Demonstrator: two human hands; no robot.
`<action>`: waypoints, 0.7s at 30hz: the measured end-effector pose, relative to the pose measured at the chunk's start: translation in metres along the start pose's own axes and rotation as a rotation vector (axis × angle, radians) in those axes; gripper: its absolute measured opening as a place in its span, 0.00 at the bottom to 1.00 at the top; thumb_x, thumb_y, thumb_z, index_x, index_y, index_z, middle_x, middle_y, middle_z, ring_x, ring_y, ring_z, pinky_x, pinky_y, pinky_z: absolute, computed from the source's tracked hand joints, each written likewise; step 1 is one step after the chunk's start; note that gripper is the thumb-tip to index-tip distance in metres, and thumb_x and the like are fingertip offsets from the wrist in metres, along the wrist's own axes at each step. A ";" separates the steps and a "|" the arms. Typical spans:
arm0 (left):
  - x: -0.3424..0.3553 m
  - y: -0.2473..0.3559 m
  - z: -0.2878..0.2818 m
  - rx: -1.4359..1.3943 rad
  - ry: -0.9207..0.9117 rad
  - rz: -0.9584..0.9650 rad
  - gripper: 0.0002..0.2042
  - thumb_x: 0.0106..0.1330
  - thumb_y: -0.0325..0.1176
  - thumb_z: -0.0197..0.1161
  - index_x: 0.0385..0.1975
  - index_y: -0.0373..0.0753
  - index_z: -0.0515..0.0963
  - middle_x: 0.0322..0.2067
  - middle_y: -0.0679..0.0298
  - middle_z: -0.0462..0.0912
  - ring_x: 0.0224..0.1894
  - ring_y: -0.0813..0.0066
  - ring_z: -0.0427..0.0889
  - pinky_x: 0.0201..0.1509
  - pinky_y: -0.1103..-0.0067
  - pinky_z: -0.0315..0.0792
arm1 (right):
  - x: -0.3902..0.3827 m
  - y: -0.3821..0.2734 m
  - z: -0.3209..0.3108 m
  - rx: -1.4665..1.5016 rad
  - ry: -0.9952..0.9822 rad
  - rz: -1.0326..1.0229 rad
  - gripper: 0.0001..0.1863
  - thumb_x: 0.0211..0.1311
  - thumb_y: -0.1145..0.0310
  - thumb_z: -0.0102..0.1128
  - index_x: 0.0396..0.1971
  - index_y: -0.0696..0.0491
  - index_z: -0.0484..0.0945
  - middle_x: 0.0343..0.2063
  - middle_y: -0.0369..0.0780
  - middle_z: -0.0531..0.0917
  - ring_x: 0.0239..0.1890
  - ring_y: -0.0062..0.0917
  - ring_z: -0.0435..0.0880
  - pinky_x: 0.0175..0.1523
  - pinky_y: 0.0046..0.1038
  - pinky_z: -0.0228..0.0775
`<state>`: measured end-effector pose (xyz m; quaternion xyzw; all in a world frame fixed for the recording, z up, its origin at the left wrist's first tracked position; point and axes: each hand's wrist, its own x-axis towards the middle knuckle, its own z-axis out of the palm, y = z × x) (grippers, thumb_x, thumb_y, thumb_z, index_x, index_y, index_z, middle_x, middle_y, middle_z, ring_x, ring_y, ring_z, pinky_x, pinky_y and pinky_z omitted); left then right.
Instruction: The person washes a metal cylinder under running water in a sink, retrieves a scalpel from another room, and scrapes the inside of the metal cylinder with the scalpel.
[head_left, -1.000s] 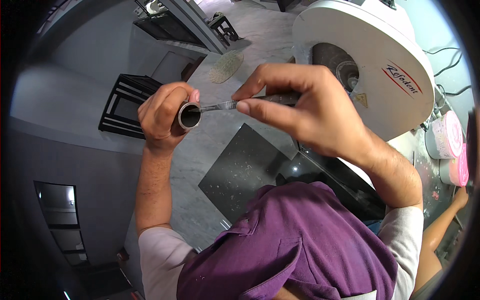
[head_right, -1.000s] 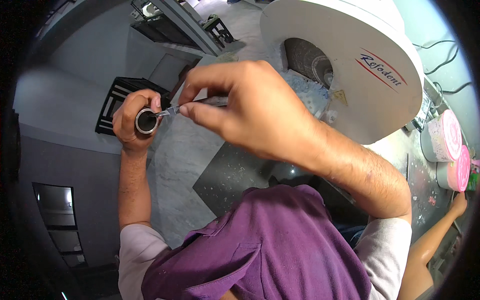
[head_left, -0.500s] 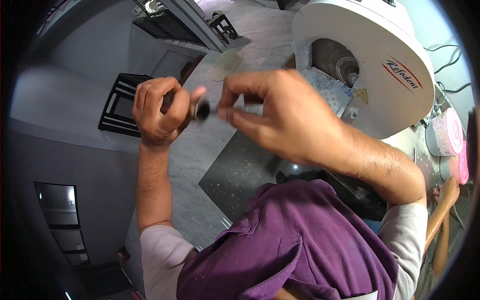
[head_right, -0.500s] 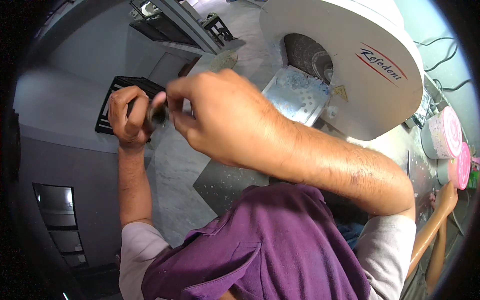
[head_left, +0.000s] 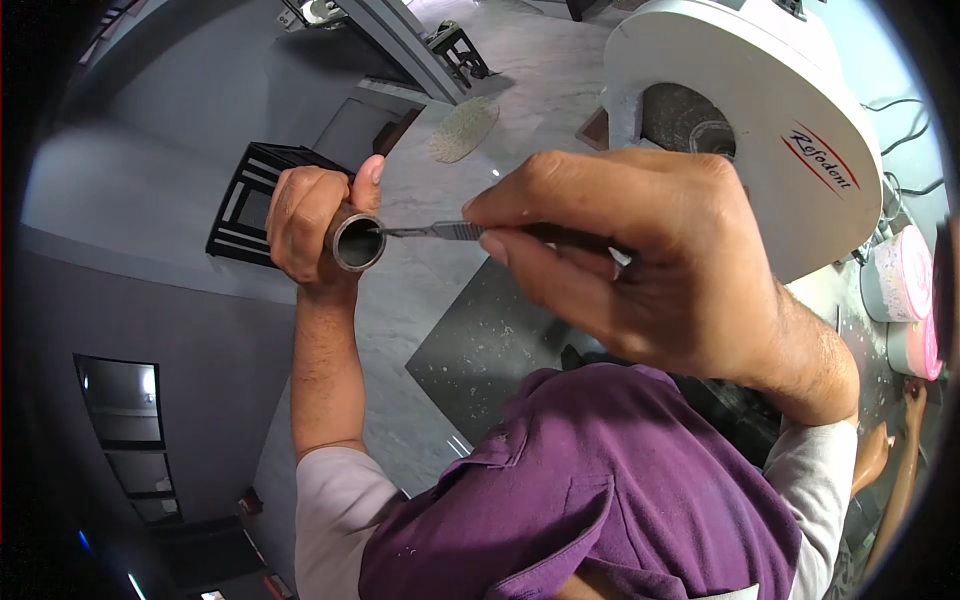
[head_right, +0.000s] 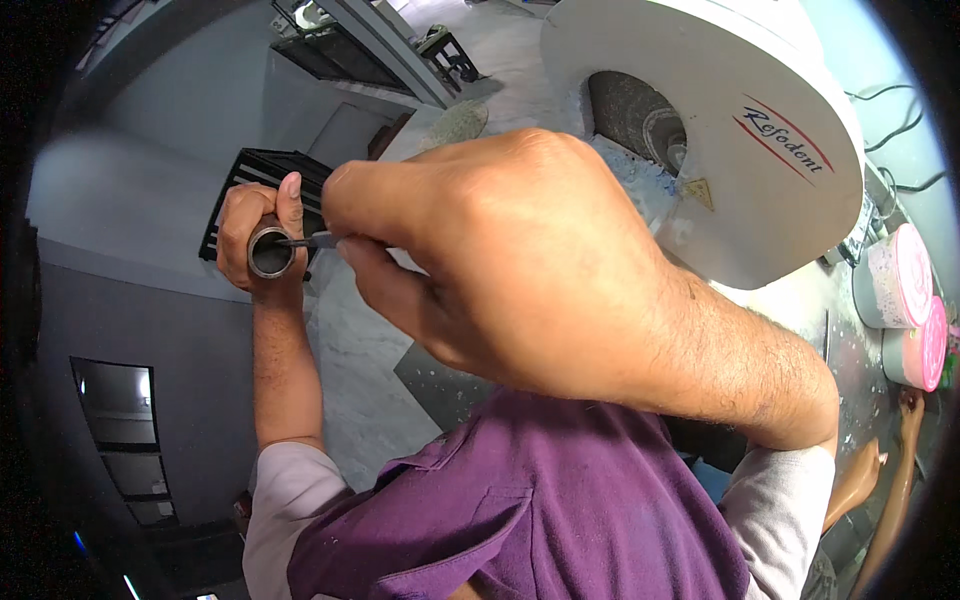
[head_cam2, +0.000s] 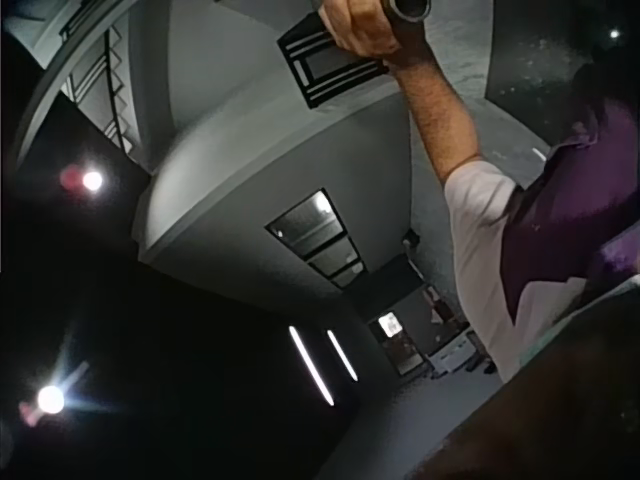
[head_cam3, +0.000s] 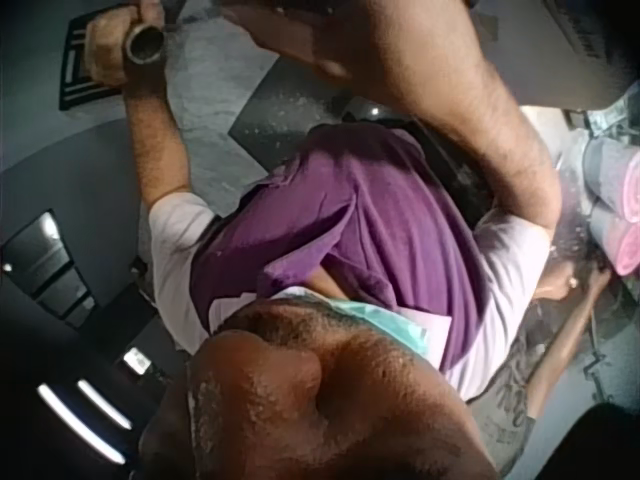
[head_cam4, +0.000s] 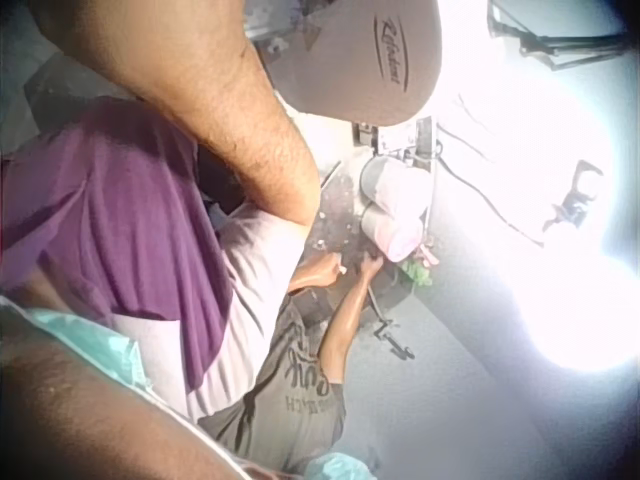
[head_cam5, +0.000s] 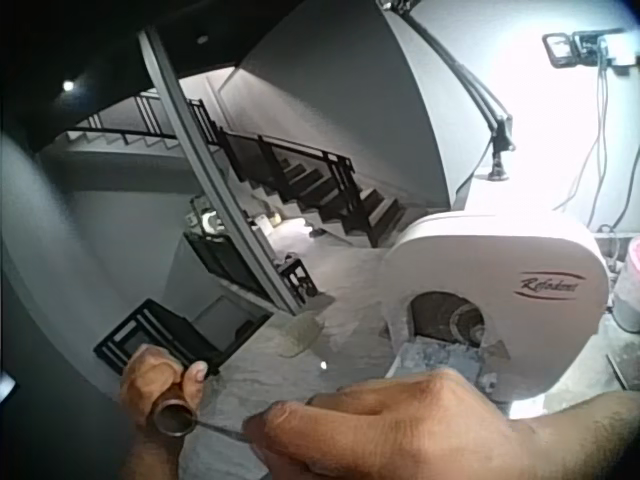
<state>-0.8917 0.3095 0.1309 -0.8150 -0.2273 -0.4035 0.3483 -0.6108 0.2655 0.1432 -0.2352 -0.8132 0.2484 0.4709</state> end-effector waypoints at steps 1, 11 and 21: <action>0.000 0.000 0.000 -0.015 0.004 -0.018 0.16 0.56 0.19 0.70 0.35 0.38 0.67 0.20 0.65 0.73 0.19 0.73 0.73 0.23 0.79 0.70 | 0.001 -0.001 0.002 -0.031 0.032 -0.054 0.08 0.52 0.79 0.66 0.34 0.57 0.82 0.22 0.36 0.80 0.21 0.21 0.79 0.27 0.21 0.71; 0.018 0.014 -0.005 0.144 -0.097 -0.076 0.14 0.50 0.22 0.75 0.26 0.38 0.72 0.17 0.65 0.71 0.16 0.71 0.72 0.20 0.77 0.66 | 0.020 0.006 0.041 -0.746 0.170 -0.466 0.09 0.42 0.69 0.62 0.28 0.49 0.77 0.15 0.32 0.65 0.16 0.16 0.71 0.16 0.21 0.64; 0.004 0.001 -0.009 0.192 0.031 -0.053 0.12 0.58 0.21 0.70 0.30 0.38 0.69 0.19 0.65 0.73 0.20 0.73 0.74 0.24 0.77 0.69 | 0.015 0.019 0.009 0.672 -0.222 0.541 0.02 0.62 0.73 0.61 0.33 0.55 0.79 0.20 0.32 0.81 0.23 0.12 0.80 0.26 0.18 0.68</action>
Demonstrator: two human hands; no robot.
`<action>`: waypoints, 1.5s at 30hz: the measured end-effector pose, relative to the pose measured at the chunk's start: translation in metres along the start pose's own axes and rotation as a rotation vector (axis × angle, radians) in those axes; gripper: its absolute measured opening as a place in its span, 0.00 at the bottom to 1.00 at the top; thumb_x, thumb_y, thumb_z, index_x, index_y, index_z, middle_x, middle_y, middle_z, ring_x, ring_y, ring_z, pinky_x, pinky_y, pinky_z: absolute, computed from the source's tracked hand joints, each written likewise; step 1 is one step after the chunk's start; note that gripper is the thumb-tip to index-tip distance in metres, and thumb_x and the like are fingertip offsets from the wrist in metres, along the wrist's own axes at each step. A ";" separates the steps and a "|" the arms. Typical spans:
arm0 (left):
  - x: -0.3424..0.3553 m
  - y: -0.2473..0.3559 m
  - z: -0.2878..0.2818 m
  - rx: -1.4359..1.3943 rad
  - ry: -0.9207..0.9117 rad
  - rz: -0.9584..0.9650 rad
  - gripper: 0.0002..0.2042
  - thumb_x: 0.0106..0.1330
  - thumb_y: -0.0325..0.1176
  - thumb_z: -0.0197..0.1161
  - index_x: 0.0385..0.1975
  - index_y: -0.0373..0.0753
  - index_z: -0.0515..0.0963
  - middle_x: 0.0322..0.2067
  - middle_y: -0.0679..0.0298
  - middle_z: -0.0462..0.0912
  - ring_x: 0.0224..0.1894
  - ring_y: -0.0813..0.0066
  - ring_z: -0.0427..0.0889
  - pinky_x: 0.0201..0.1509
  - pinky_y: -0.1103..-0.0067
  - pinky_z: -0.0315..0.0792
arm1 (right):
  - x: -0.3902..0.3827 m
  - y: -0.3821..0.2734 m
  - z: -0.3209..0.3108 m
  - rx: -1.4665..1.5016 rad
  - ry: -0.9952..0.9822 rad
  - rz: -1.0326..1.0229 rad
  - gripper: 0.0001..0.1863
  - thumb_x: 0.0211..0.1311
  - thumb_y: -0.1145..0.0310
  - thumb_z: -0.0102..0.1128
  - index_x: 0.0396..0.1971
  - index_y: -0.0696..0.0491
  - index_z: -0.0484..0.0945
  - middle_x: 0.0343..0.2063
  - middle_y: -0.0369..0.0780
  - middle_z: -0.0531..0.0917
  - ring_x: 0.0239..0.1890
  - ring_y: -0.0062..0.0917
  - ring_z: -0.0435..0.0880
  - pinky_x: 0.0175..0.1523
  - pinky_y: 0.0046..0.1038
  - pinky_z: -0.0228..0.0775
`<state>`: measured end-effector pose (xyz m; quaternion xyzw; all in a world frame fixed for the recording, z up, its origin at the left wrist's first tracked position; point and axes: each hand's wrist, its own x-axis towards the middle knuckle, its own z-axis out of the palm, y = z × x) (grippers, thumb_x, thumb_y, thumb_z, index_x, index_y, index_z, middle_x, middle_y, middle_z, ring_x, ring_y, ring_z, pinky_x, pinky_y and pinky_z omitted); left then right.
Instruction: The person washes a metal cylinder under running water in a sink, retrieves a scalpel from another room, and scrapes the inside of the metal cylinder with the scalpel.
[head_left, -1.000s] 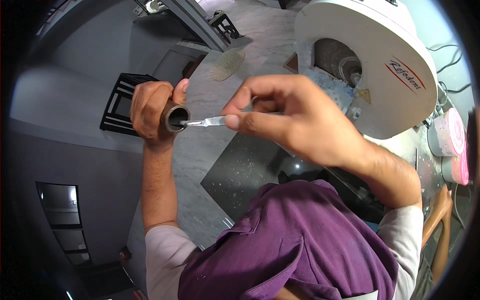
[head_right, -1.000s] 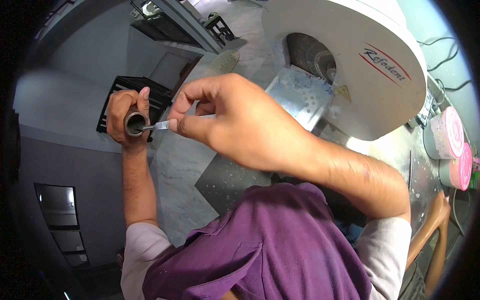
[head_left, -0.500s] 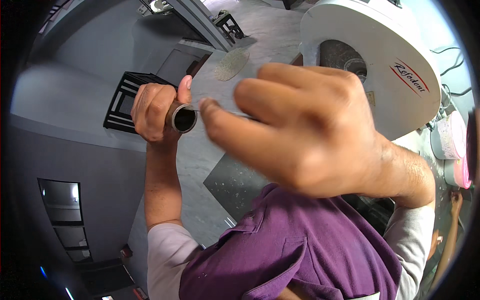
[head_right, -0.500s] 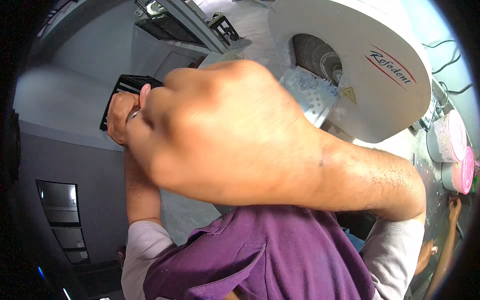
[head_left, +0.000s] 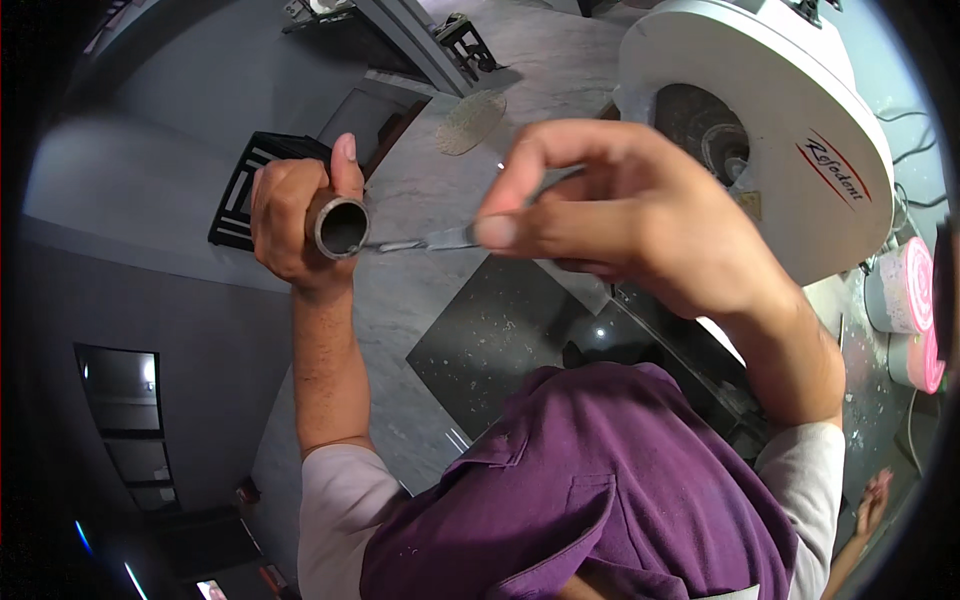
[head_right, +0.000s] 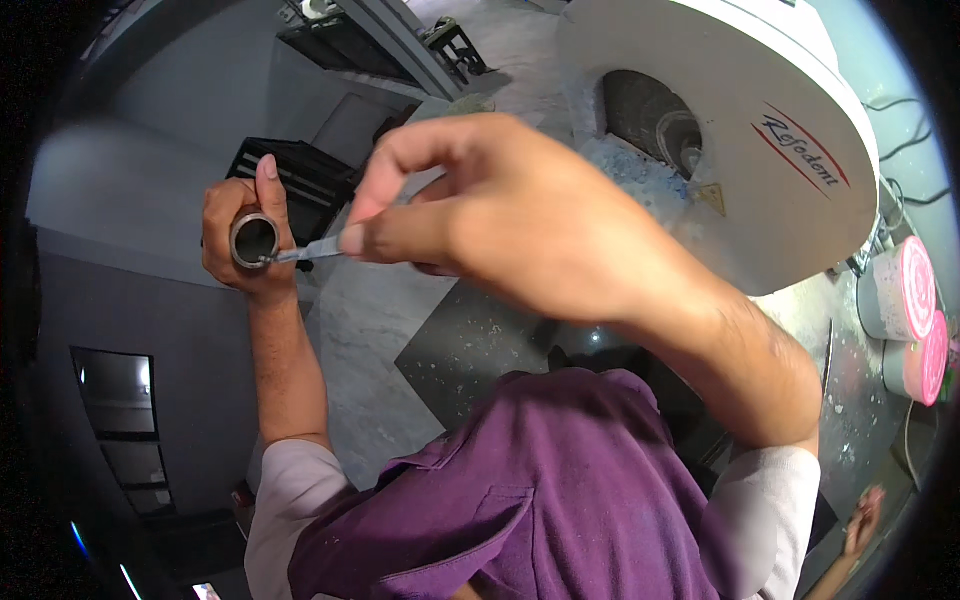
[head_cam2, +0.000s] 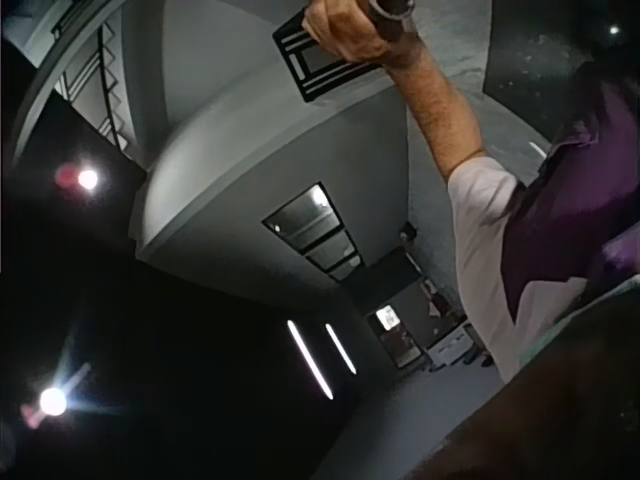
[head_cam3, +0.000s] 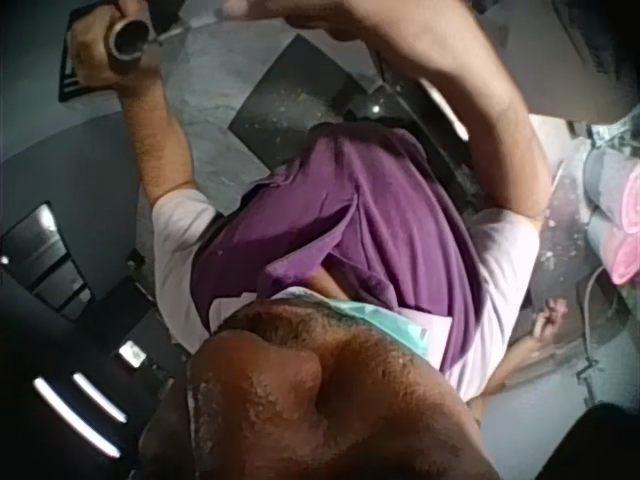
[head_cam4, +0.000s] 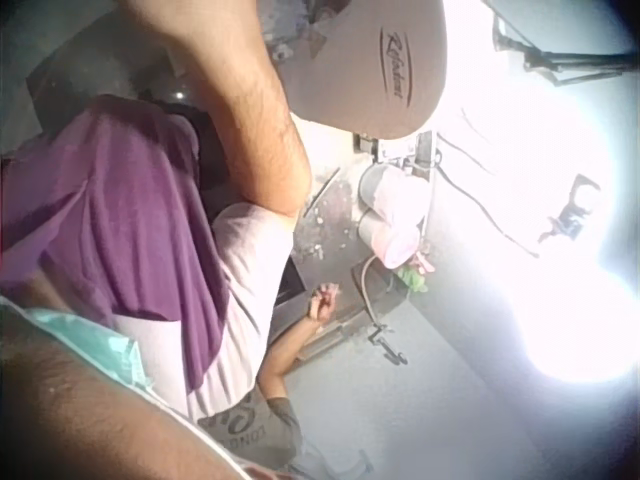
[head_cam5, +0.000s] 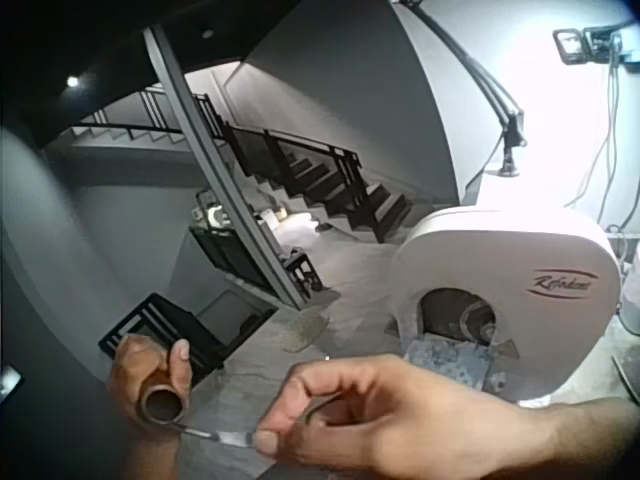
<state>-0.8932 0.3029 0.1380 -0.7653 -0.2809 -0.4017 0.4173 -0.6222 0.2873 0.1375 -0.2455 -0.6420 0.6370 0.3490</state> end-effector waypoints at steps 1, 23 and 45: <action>0.000 -0.001 0.000 -0.020 0.000 -0.027 0.13 0.58 0.21 0.70 0.30 0.38 0.69 0.19 0.66 0.73 0.20 0.74 0.73 0.24 0.78 0.69 | -0.004 0.003 0.000 0.151 0.053 -0.083 0.03 0.62 0.74 0.62 0.32 0.56 0.79 0.21 0.30 0.81 0.24 0.10 0.79 0.27 0.16 0.67; 0.010 0.007 0.012 0.037 -0.023 0.124 0.10 0.50 0.16 0.67 0.21 0.38 0.72 0.14 0.65 0.69 0.15 0.72 0.70 0.20 0.78 0.64 | 0.002 -0.007 0.023 -1.046 0.097 -0.422 0.09 0.51 0.75 0.59 0.35 0.56 0.80 0.20 0.40 0.80 0.21 0.30 0.81 0.22 0.29 0.69; 0.010 0.011 0.004 0.067 0.035 0.028 0.11 0.52 0.16 0.66 0.25 0.38 0.70 0.16 0.66 0.71 0.16 0.74 0.73 0.20 0.78 0.68 | -0.022 -0.016 0.001 -0.182 -0.012 0.006 0.08 0.63 0.77 0.58 0.41 0.62 0.77 0.33 0.35 0.81 0.33 0.08 0.77 0.34 0.13 0.67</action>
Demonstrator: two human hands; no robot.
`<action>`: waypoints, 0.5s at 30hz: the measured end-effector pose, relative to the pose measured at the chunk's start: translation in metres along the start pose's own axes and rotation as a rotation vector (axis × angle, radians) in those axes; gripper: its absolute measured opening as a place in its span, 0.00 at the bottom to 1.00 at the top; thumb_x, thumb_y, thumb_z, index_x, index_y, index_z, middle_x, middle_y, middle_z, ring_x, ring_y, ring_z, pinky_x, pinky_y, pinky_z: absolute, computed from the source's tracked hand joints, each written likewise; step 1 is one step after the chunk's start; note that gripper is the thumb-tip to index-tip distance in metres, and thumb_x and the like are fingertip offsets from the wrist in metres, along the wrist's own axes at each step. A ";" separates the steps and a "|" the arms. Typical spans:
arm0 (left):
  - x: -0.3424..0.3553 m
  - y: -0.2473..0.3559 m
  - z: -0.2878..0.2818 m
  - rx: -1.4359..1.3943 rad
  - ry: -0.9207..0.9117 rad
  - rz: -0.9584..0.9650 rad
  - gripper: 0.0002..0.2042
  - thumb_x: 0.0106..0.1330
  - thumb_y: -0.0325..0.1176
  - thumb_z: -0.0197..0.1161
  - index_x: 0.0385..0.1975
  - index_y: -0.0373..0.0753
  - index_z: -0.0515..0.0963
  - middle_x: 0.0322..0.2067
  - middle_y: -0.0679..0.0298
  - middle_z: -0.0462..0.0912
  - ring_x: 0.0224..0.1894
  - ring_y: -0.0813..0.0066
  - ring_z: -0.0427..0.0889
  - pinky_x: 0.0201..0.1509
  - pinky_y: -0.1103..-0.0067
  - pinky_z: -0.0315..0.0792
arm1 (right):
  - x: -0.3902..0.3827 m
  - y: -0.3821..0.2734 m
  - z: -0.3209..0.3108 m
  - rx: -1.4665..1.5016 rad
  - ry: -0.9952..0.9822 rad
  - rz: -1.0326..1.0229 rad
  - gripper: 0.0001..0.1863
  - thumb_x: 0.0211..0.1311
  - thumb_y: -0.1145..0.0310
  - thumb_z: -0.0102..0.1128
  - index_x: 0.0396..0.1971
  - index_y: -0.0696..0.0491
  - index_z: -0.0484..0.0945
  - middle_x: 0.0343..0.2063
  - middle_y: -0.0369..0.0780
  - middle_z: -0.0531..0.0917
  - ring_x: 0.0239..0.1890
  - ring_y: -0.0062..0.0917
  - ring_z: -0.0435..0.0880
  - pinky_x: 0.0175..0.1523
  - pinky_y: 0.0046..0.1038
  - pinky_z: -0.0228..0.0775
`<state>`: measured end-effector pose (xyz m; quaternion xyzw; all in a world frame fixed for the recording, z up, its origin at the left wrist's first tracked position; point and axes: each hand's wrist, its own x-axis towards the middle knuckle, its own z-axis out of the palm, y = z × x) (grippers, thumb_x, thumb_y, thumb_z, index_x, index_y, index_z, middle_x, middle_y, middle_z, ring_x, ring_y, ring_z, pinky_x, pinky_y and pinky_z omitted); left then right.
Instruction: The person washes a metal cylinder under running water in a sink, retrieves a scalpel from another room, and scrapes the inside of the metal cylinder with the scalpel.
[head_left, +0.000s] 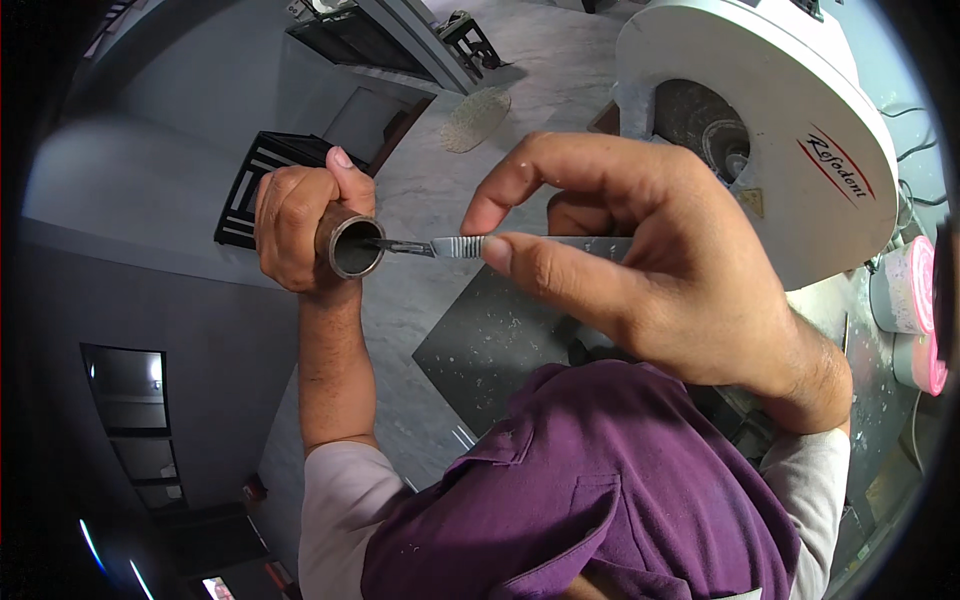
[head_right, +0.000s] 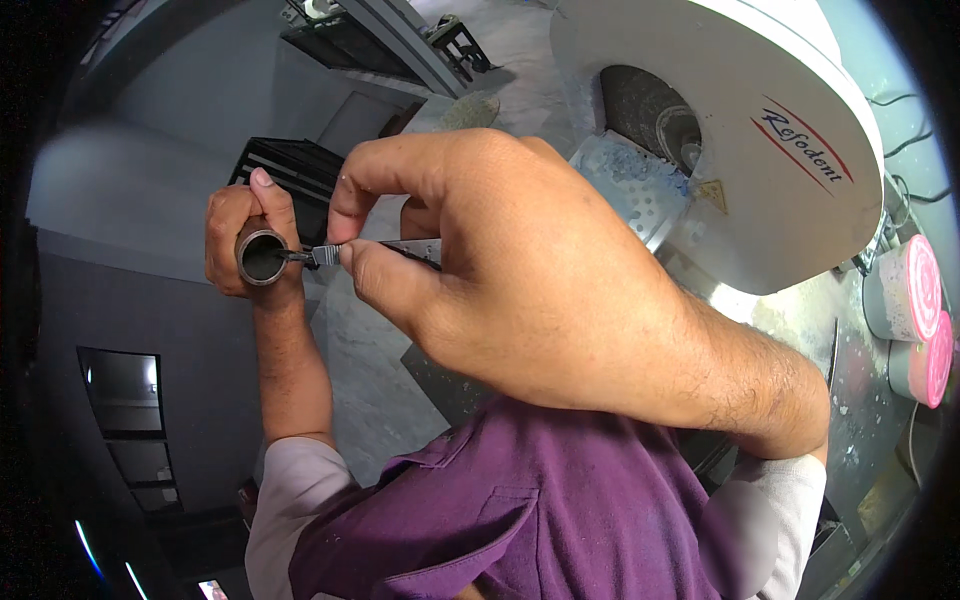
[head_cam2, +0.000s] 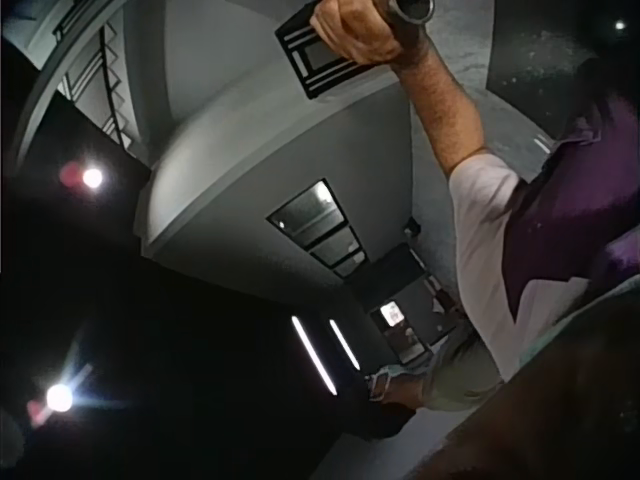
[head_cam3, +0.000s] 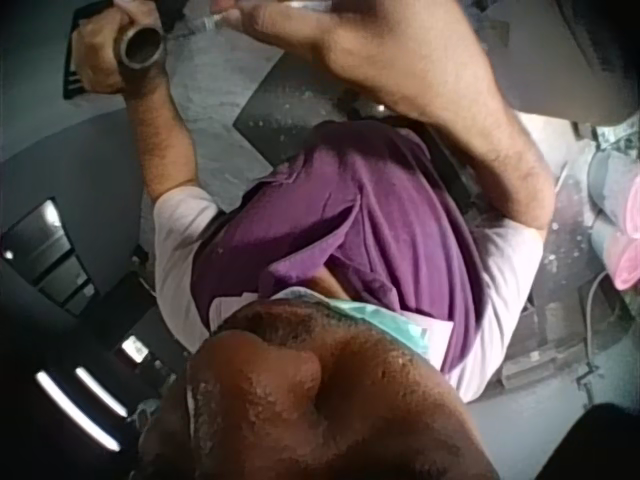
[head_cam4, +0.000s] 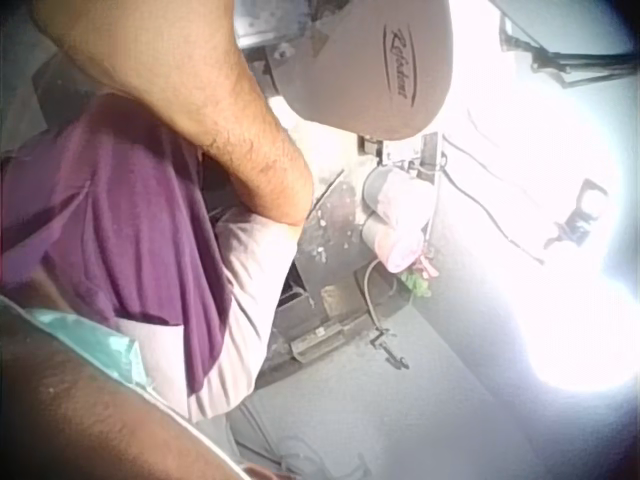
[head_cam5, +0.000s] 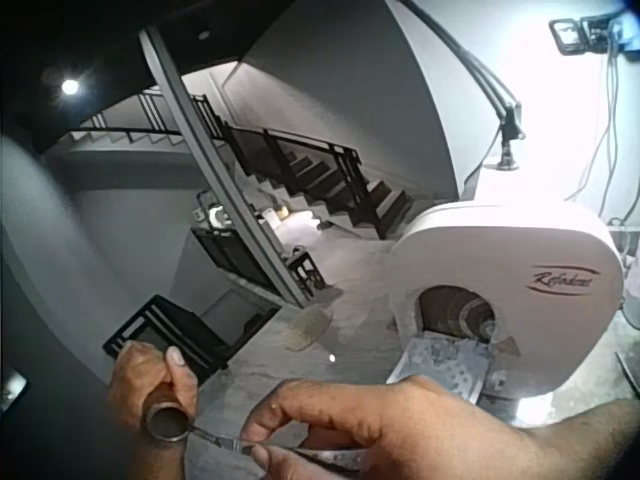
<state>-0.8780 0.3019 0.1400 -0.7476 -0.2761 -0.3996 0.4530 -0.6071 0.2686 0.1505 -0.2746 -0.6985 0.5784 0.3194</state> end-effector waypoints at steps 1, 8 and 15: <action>-0.001 0.000 -0.002 -0.001 -0.011 -0.018 0.11 0.52 0.16 0.65 0.25 0.38 0.70 0.16 0.66 0.71 0.16 0.74 0.72 0.20 0.78 0.67 | 0.001 0.004 0.002 -0.013 0.040 -0.072 0.08 0.63 0.76 0.59 0.40 0.61 0.78 0.32 0.35 0.81 0.33 0.09 0.78 0.35 0.14 0.68; 0.003 -0.005 0.001 -0.061 0.004 0.036 0.11 0.49 0.14 0.65 0.24 0.38 0.71 0.16 0.66 0.70 0.16 0.74 0.71 0.20 0.78 0.64 | 0.001 0.007 0.008 -0.775 0.334 -0.644 0.12 0.53 0.77 0.65 0.39 0.55 0.81 0.19 0.38 0.78 0.19 0.27 0.78 0.23 0.29 0.69; 0.004 -0.006 0.007 -0.013 -0.049 0.109 0.11 0.47 0.15 0.66 0.21 0.38 0.72 0.15 0.67 0.70 0.15 0.74 0.71 0.20 0.78 0.64 | 0.008 0.007 0.013 -0.467 0.204 -0.342 0.09 0.53 0.77 0.64 0.36 0.54 0.83 0.19 0.43 0.80 0.16 0.27 0.77 0.22 0.27 0.66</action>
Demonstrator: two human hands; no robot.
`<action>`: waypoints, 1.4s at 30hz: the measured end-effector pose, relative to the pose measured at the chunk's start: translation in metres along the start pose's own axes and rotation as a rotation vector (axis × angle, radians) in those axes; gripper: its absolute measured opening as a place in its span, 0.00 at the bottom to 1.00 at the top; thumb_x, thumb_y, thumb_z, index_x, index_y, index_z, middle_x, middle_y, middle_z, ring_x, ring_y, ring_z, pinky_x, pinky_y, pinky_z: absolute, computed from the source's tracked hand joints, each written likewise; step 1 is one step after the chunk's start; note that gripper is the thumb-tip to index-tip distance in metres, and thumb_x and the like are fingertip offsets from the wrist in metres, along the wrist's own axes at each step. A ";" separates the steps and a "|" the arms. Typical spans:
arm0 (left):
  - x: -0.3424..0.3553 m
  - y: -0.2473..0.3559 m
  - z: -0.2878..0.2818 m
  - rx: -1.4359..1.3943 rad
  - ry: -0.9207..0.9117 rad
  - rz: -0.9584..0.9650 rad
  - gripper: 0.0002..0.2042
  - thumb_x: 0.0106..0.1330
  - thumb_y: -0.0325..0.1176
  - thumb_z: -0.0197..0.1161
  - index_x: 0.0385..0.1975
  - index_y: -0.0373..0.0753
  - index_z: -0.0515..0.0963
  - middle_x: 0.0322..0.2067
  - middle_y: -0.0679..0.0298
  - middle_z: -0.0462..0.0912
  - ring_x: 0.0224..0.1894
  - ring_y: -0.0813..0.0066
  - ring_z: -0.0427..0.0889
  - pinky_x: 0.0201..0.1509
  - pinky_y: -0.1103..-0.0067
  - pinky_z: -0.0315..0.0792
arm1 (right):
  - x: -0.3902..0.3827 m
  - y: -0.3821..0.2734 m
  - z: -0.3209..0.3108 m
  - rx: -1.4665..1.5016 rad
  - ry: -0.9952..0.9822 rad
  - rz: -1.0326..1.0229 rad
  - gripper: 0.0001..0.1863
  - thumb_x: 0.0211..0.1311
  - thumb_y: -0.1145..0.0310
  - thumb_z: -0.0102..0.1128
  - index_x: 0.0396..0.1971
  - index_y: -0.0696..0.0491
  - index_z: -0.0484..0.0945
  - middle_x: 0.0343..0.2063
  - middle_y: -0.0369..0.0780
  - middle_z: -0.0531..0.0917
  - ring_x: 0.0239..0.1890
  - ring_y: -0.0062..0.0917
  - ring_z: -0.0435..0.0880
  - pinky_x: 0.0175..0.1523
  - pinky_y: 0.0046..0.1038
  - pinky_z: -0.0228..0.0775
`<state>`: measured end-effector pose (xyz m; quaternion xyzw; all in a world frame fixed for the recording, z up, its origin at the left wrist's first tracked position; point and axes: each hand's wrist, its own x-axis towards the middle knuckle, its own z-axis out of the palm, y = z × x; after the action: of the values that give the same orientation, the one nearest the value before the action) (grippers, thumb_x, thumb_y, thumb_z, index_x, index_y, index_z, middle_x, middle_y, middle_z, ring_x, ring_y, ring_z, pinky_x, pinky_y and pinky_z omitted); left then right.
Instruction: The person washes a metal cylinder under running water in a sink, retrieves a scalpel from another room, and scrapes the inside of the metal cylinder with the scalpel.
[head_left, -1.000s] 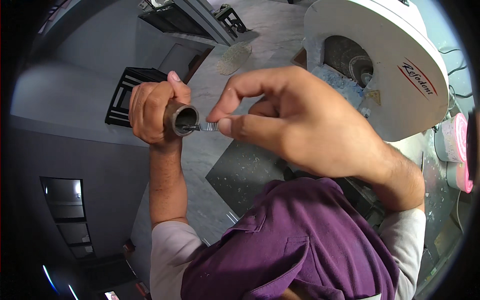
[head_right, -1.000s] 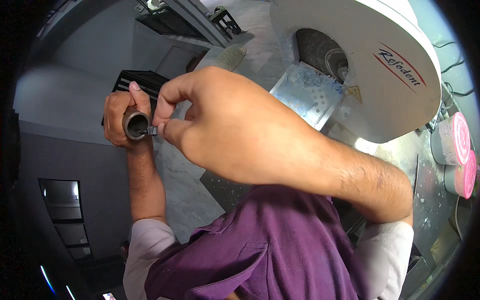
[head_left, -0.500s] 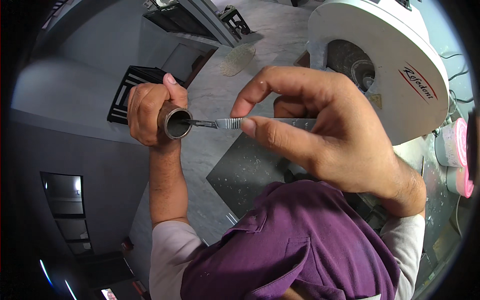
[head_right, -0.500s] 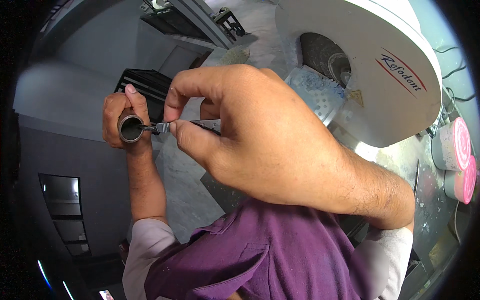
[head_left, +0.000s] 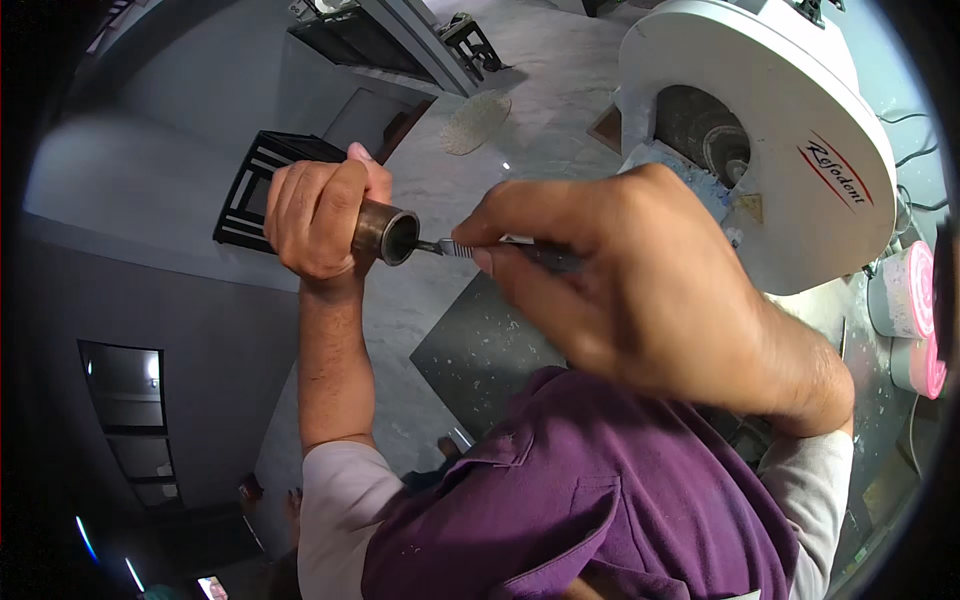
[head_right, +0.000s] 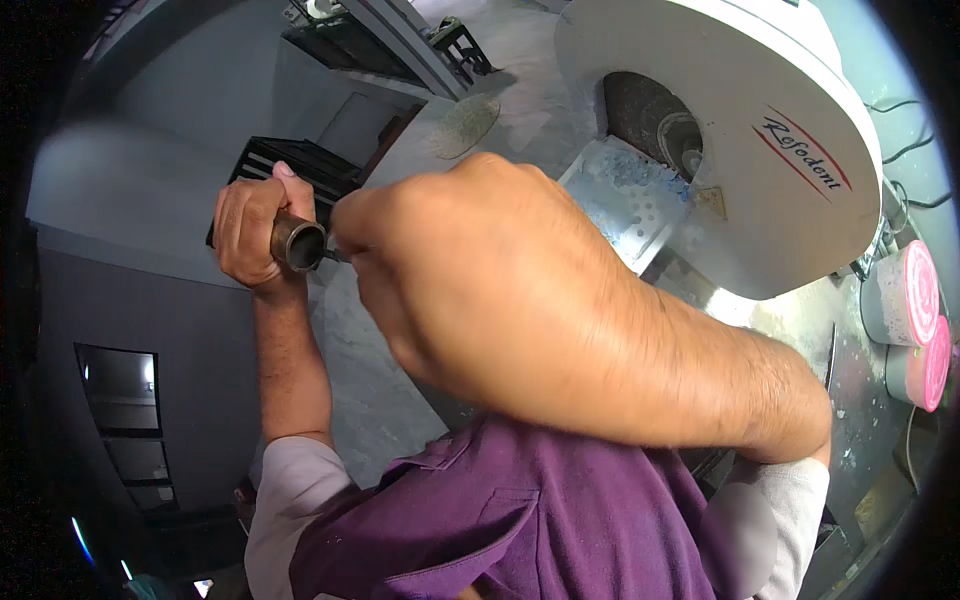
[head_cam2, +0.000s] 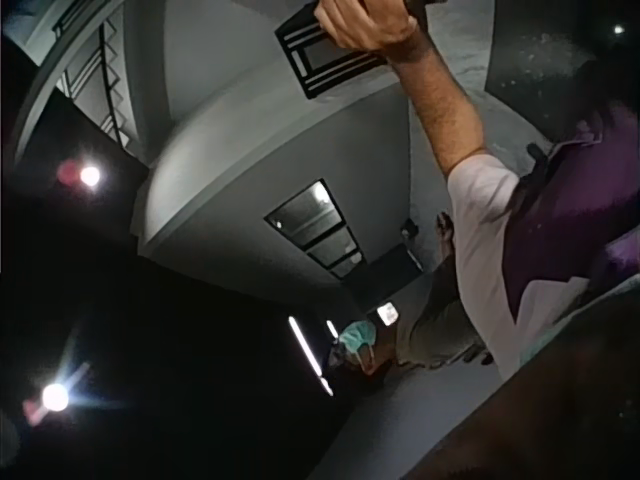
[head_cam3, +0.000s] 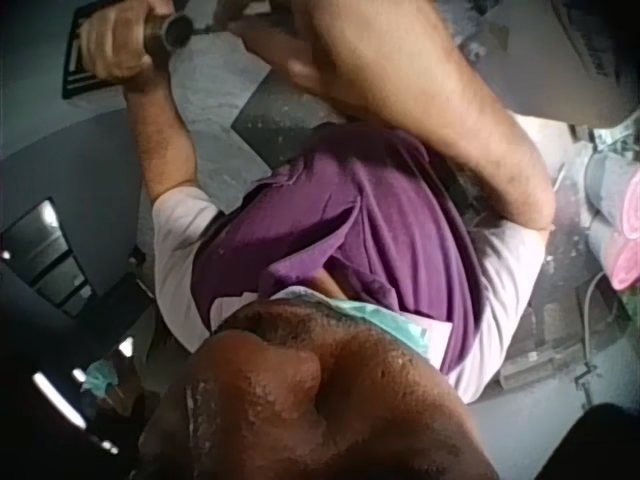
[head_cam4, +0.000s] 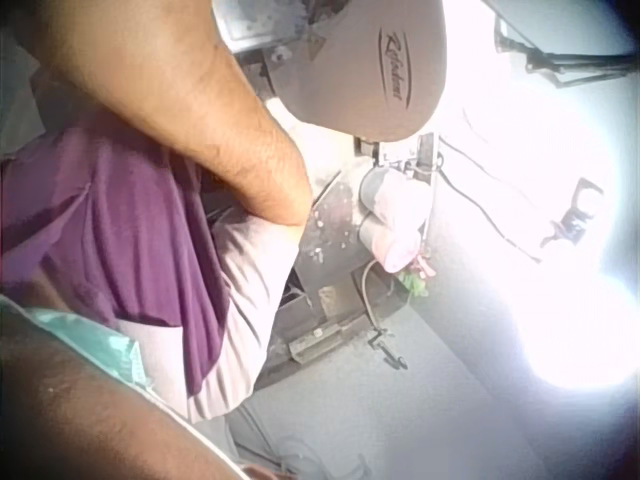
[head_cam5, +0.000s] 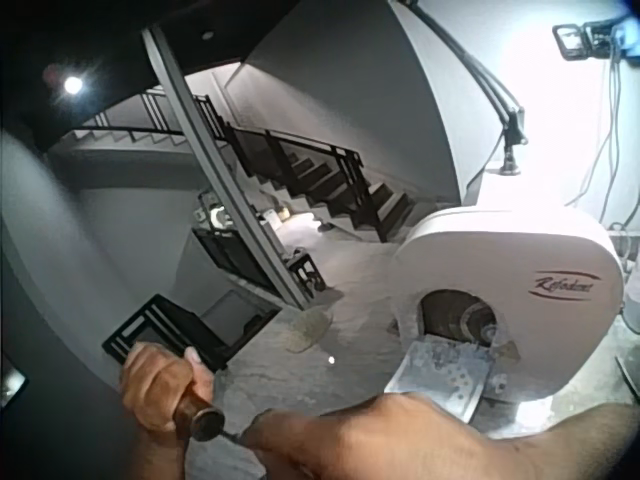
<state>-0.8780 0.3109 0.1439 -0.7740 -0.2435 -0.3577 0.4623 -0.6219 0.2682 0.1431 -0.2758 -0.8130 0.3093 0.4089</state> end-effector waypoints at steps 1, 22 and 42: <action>0.000 0.001 0.002 -0.018 0.013 -0.012 0.11 0.48 0.15 0.66 0.22 0.38 0.72 0.15 0.67 0.70 0.15 0.74 0.71 0.21 0.79 0.65 | 0.002 0.002 -0.004 0.095 -0.024 -0.002 0.08 0.57 0.76 0.62 0.37 0.56 0.84 0.20 0.40 0.83 0.15 0.19 0.74 0.21 0.22 0.63; -0.010 0.077 0.011 -0.935 -0.081 -1.427 0.12 0.60 0.27 0.70 0.23 0.40 0.70 0.15 0.75 0.68 0.16 0.91 0.63 0.18 0.86 0.56 | -0.030 0.080 0.082 -0.071 0.357 -0.192 0.27 0.49 0.77 0.67 0.52 0.44 0.79 0.25 0.35 0.69 0.21 0.21 0.75 0.24 0.26 0.70; 0.017 0.067 0.022 -0.536 0.214 -0.457 0.14 0.54 0.23 0.72 0.27 0.40 0.68 0.14 0.71 0.67 0.15 0.79 0.68 0.19 0.82 0.63 | -0.149 0.123 0.096 0.377 0.387 0.504 0.09 0.67 0.72 0.56 0.43 0.58 0.81 0.33 0.38 0.84 0.33 0.17 0.79 0.41 0.21 0.70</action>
<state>-0.8128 0.3013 0.1137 -0.7514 -0.2581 -0.5818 0.1740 -0.6014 0.2180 -0.0652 -0.4406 -0.5561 0.4867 0.5096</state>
